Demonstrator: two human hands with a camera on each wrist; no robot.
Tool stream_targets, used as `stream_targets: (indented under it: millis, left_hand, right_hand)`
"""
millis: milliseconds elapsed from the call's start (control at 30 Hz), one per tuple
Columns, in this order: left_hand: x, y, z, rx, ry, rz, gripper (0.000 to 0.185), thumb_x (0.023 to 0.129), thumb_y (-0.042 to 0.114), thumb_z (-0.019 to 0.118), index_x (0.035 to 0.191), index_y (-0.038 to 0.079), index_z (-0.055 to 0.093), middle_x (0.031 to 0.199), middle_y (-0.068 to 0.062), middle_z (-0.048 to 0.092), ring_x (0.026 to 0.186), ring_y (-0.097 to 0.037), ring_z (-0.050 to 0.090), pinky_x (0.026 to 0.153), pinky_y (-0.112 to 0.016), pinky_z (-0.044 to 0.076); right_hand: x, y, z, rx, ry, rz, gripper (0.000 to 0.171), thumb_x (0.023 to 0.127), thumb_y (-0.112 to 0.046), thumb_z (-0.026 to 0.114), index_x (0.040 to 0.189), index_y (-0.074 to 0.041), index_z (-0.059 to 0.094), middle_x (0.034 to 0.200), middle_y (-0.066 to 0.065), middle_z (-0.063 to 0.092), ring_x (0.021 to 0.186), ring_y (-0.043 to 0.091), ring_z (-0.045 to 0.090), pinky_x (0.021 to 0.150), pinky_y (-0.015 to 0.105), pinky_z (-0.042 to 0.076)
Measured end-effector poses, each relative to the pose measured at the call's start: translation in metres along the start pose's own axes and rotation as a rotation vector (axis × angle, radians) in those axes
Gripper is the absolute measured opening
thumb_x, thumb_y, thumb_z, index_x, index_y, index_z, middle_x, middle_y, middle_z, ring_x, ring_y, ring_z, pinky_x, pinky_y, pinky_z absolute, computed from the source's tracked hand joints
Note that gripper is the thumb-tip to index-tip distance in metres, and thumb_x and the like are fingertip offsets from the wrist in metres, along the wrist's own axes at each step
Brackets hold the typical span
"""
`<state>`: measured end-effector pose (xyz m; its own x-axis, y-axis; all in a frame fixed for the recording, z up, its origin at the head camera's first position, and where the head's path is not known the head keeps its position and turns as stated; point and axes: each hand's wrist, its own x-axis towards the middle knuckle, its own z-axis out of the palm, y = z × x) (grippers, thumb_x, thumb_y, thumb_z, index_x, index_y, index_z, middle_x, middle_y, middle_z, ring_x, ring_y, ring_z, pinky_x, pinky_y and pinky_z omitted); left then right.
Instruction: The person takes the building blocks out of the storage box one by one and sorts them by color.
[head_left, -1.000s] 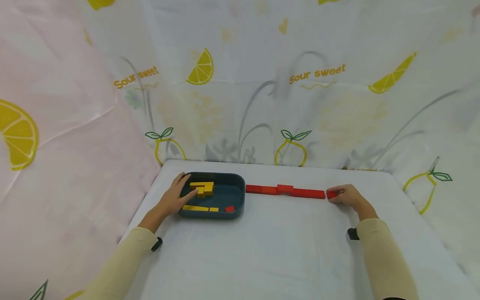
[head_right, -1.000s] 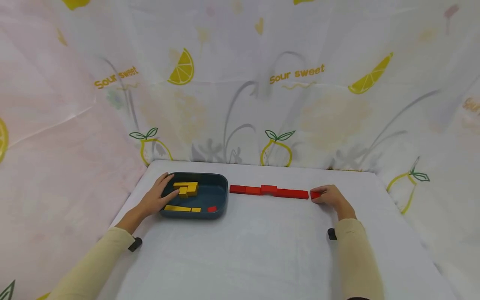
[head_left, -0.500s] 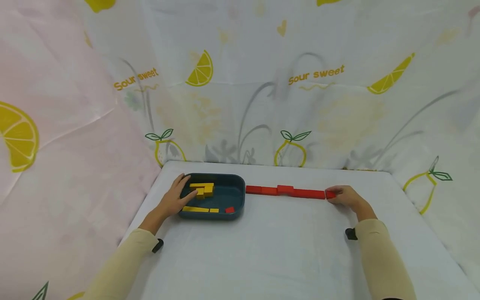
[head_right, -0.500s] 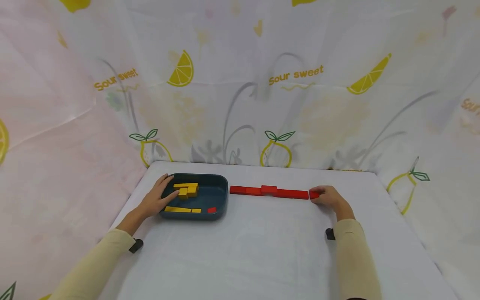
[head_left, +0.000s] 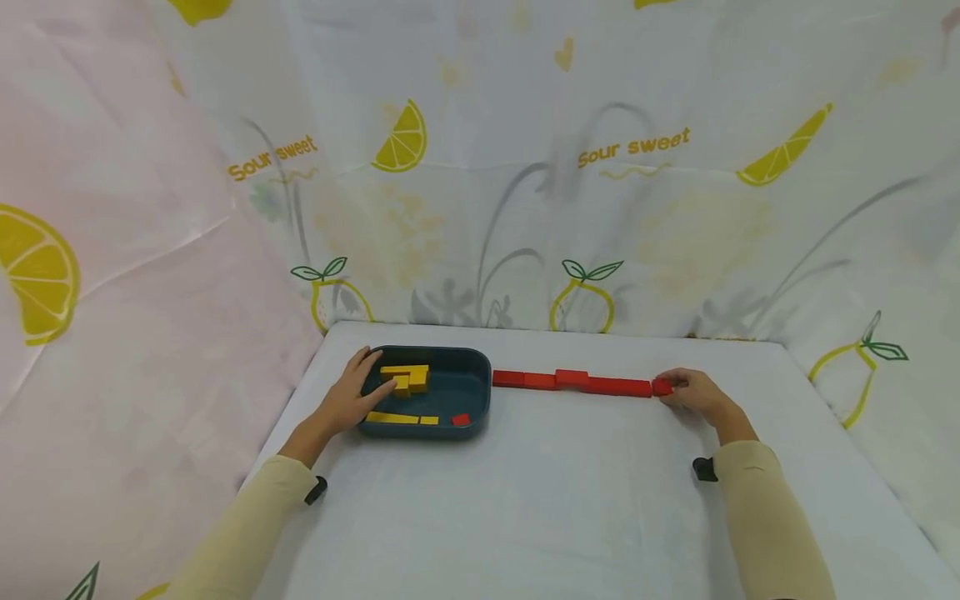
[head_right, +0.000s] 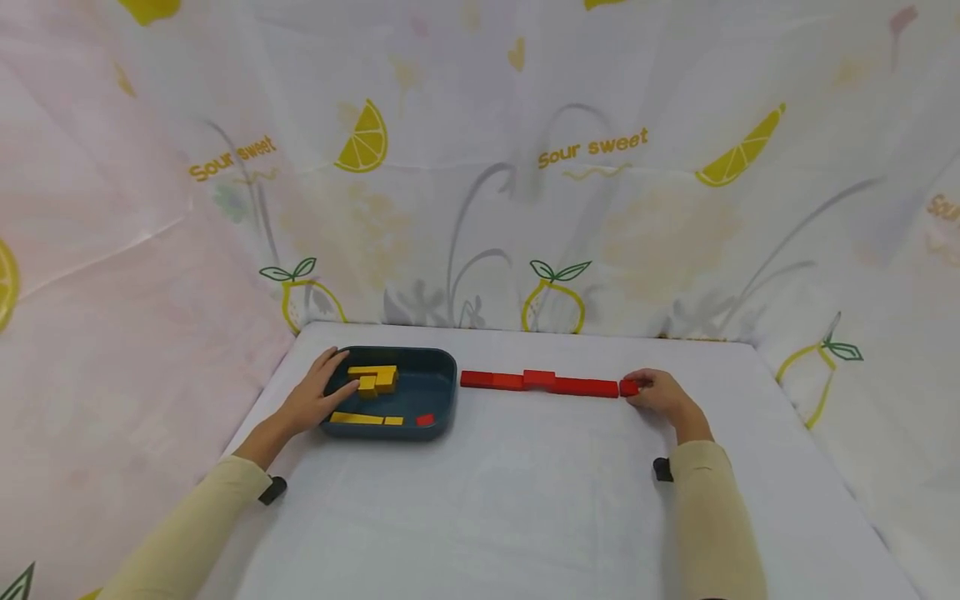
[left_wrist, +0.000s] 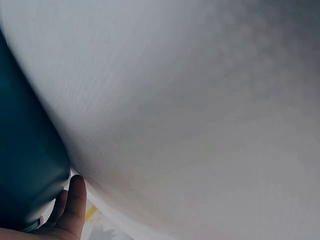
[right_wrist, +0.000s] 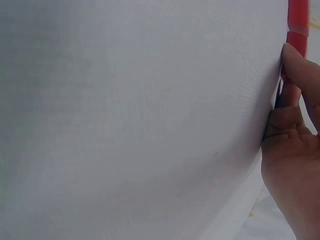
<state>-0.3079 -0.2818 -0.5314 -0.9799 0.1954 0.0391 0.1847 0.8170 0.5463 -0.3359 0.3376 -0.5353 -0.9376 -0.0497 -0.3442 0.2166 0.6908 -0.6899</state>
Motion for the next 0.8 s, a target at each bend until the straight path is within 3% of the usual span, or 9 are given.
stream_targets:
  millis: [300,800]
  left_hand:
    - [0.0006,-0.0001,0.0011,0.004,0.002,0.0,0.083,0.096,0.061,0.05,0.158,0.012,0.022,0.165,-0.019,0.007,0.147,-0.046,0.022,0.112,-0.071,0.024]
    - [-0.0005,-0.0011,0.0008,-0.009,0.006,0.005,0.084,0.096,0.061,0.05,0.158,0.013,0.021,0.165,-0.019,0.007,0.147,-0.046,0.023,0.112,-0.071,0.025]
  right_hand:
    - [0.0028,0.002,0.0022,0.035,-0.005,0.033,0.05,0.091,-0.013,0.066,0.138,-0.002,0.052,0.129,0.023,0.048,0.112,0.035,0.043,0.087,0.039,0.045]
    - [0.0024,-0.0008,0.005,0.024,0.002,-0.005,0.049,0.09,-0.012,0.067,0.136,0.0,0.053,0.13,0.024,0.05,0.109,0.033,0.046,0.083,0.035,0.045]
